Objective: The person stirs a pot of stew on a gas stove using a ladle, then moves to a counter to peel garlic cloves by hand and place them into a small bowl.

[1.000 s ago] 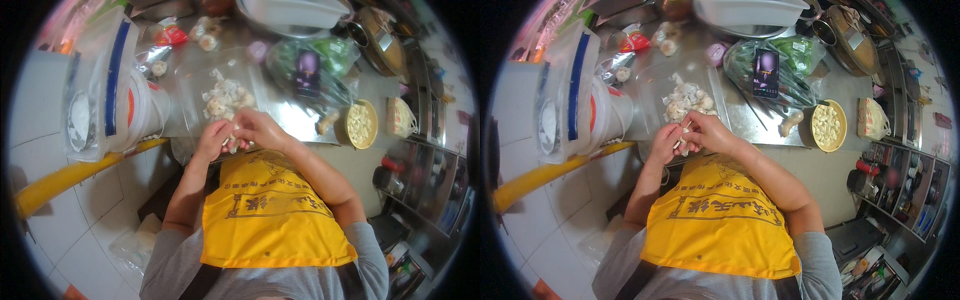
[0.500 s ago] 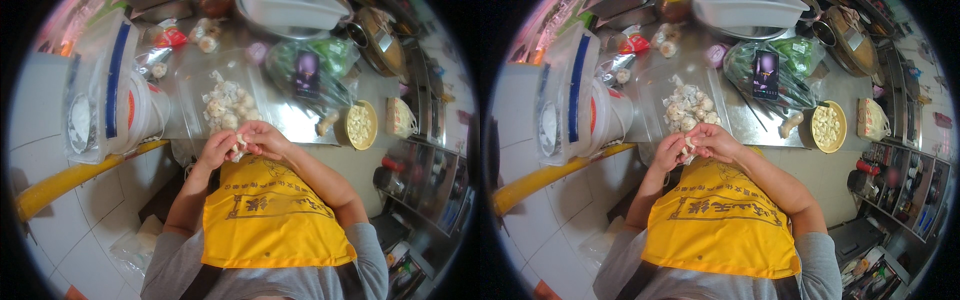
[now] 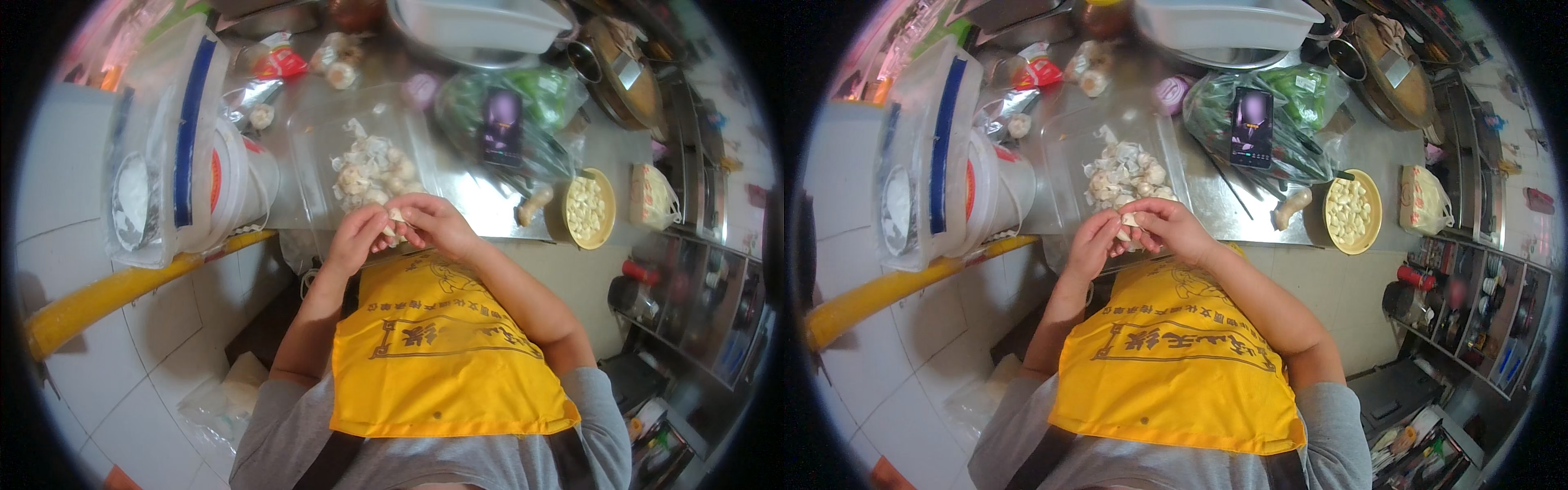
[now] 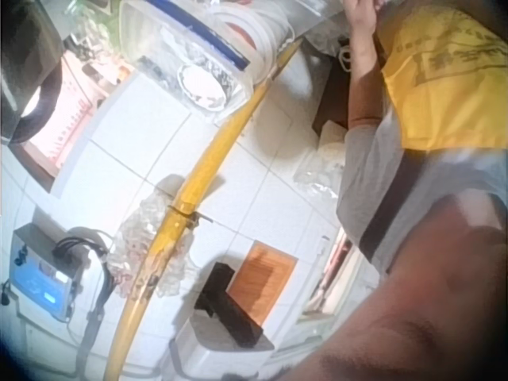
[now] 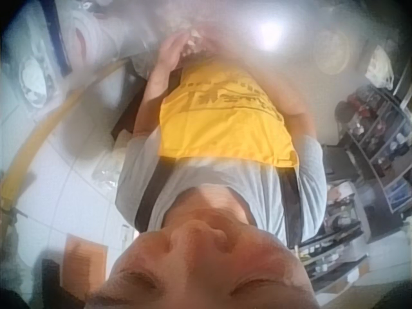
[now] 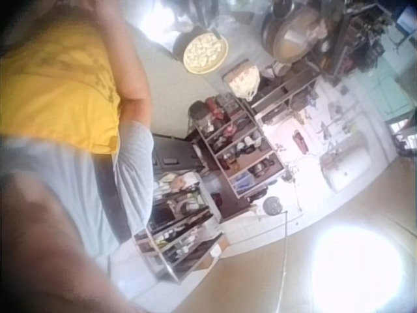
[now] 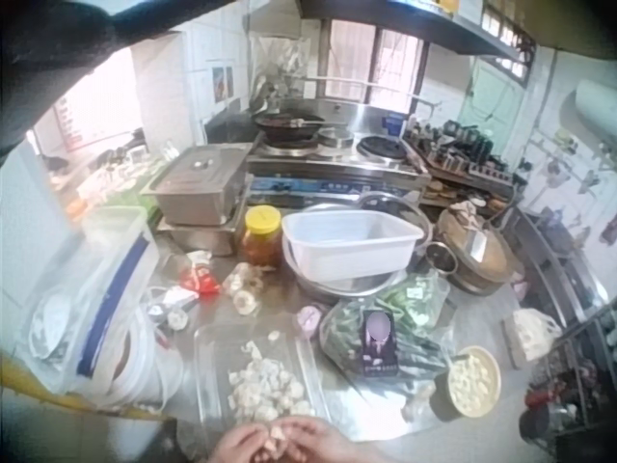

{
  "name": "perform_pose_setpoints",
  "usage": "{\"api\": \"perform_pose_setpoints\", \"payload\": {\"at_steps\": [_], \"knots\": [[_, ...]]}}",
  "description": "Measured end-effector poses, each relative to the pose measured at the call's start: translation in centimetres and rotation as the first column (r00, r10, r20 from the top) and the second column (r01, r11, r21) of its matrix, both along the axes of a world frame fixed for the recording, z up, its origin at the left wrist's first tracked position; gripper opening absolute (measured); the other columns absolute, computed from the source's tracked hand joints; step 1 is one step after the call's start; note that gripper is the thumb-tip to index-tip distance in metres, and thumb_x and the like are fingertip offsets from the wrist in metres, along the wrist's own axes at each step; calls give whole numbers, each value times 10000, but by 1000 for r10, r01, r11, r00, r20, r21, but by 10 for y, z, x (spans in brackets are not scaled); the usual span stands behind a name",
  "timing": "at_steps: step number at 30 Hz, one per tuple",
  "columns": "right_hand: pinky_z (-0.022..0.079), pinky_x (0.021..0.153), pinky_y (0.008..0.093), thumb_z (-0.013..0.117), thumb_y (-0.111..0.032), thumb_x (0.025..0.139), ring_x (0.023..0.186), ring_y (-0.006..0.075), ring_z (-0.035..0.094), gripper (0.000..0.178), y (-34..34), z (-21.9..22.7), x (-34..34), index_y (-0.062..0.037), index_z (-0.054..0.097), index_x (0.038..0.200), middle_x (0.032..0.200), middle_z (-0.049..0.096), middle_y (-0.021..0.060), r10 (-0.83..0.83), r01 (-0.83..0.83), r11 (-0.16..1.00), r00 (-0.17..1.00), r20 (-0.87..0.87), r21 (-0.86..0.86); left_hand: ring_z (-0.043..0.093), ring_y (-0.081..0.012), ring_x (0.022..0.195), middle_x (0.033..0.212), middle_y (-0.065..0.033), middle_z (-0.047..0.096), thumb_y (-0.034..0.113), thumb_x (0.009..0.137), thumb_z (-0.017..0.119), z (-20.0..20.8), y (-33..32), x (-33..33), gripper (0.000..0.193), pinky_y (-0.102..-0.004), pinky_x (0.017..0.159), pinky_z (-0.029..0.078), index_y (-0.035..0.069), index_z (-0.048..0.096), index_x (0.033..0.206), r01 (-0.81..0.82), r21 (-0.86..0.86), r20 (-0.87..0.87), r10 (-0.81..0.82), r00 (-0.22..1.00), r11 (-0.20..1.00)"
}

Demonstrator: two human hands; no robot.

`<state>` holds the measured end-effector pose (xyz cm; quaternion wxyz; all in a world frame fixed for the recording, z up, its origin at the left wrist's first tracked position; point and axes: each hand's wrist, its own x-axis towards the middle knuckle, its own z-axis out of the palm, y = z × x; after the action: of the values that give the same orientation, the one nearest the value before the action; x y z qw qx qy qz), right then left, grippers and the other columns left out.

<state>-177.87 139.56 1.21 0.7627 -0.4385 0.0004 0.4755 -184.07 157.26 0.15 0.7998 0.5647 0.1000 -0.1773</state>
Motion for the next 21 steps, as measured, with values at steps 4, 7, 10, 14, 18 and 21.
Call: {"api": "perform_pose_setpoints", "payload": {"at_steps": [4, 7, 10, 14, 18, 21], "knots": [[433, 556, 207, 486, -125, 920, 625, 76, 526, 247, 3, 5, -2, -8, 541, 1131, 780, 573, 20, 32, -7, 996, 961, 274, -91, 458, -30, 576, 683, 19, 541, 212, 933, 449, 3, -1, 1, 208, -157, 514, 364, 59, 557, 841, 0, 67, 28, -2, 1000, 998], [439, 571, 209, 480, -140, 927, 639, 79, 536, 254, 1, 3, 1, 2, 539, 1129, 784, 577, 21, 21, -4, 997, 974, 224, -77, 459, -42, 580, 688, 12, 535, 209, 932, 446, 1, 0, 0, 207, -159, 517, 364, 59, 553, 838, -16, 1, -8, 16, 1000, 1000], [438, 568, 210, 477, -146, 930, 634, 80, 532, 258, 1, 1, 2, 7, 538, 1128, 793, 583, 26, -26, 27, 1000, 997, 69, -7, 470, -70, 582, 695, -10, 534, 216, 932, 439, -1, 1, 1, 212, -170, 520, 369, 59, 543, 833, -71, -201, -89, 54, 995, 977], [436, 561, 211, 482, -144, 928, 636, 81, 532, 259, 1, 0, 3, 8, 537, 1131, 800, 591, 34, -60, 60, 998, 998, 16, 34, 497, -110, 585, 701, -43, 540, 238, 935, 428, 3, -1, 4, 229, -194, 506, 380, 59, 522, 827, -146, -402, -115, 109, 987, 904], [430, 539, 212, 529, -144, 906, 612, 80, 527, 267, 0, 4, 2, 8, 541, 1125, 796, 597, 35, -85, 90, 995, 992, 93, -53, 521, -135, 608, 720, -41, 549, 221, 919, 473, -13, 1, 9, 180, -227, 514, 394, 65, 514, 839, -318, -235, -205, 273, 940, 918], [446, 537, 224, 587, -130, 869, 622, 79, 554, 218, -14, 43, 1, -5, 590, 1047, 809, 610, 38, -60, 83, 994, 959, 276, -72, 533, -154, 628, 736, -41, 548, 176, 887, 529, -52, 25, 14, 115, -271, 548, 418, 61, 526, 884, -235, 245, -123, 271, 955, 941]]}}
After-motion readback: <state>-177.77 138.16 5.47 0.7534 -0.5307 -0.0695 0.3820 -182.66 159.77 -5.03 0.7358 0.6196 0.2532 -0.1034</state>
